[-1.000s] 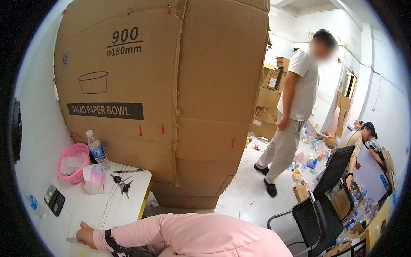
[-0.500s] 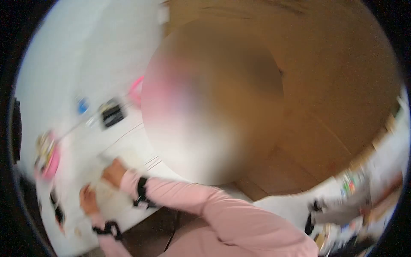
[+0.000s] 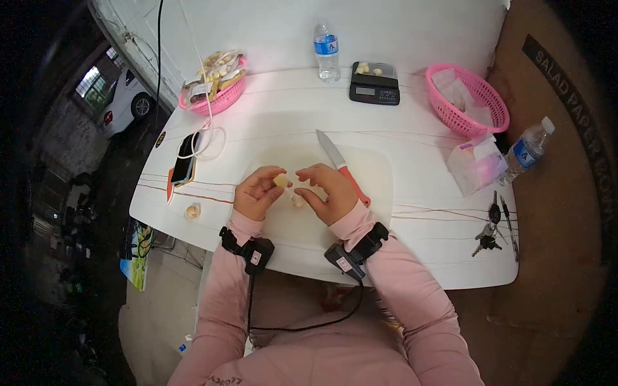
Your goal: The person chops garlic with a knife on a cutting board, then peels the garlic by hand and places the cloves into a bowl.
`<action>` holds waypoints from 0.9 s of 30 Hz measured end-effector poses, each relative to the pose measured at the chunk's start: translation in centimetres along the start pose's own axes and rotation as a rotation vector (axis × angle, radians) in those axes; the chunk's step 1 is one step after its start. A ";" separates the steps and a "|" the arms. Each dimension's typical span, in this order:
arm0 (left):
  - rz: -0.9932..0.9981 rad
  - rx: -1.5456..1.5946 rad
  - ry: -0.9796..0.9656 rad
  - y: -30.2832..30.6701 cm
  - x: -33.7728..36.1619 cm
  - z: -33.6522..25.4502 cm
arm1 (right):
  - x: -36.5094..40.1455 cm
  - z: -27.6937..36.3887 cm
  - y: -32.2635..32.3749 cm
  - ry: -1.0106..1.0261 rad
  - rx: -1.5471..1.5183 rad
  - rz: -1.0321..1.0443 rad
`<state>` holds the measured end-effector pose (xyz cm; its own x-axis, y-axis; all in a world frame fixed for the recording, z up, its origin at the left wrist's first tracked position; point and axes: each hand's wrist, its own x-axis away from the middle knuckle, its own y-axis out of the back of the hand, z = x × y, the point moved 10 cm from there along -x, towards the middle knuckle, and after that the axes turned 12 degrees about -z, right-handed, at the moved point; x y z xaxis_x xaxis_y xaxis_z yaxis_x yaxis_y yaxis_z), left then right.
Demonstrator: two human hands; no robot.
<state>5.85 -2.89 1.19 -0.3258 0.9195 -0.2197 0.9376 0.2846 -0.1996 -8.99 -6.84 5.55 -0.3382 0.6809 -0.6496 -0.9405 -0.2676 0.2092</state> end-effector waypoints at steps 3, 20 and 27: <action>0.058 -0.032 -0.048 -0.3 0.1 0.1 | 0.3 1.1 0.5 0.065 -0.001 -0.072; 0.068 -0.052 0.051 -1.4 0.8 0.0 | 0.8 2.4 -0.3 0.121 0.001 -0.072; 0.078 0.013 0.026 -0.9 0.7 0.2 | 0.9 2.2 -0.7 0.111 0.010 -0.045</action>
<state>4.76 -2.55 1.00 -0.2488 0.9454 -0.2105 0.9583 0.2086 -0.1954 -8.69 -4.54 6.37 -0.2907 0.6121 -0.7354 -0.9551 -0.2315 0.1849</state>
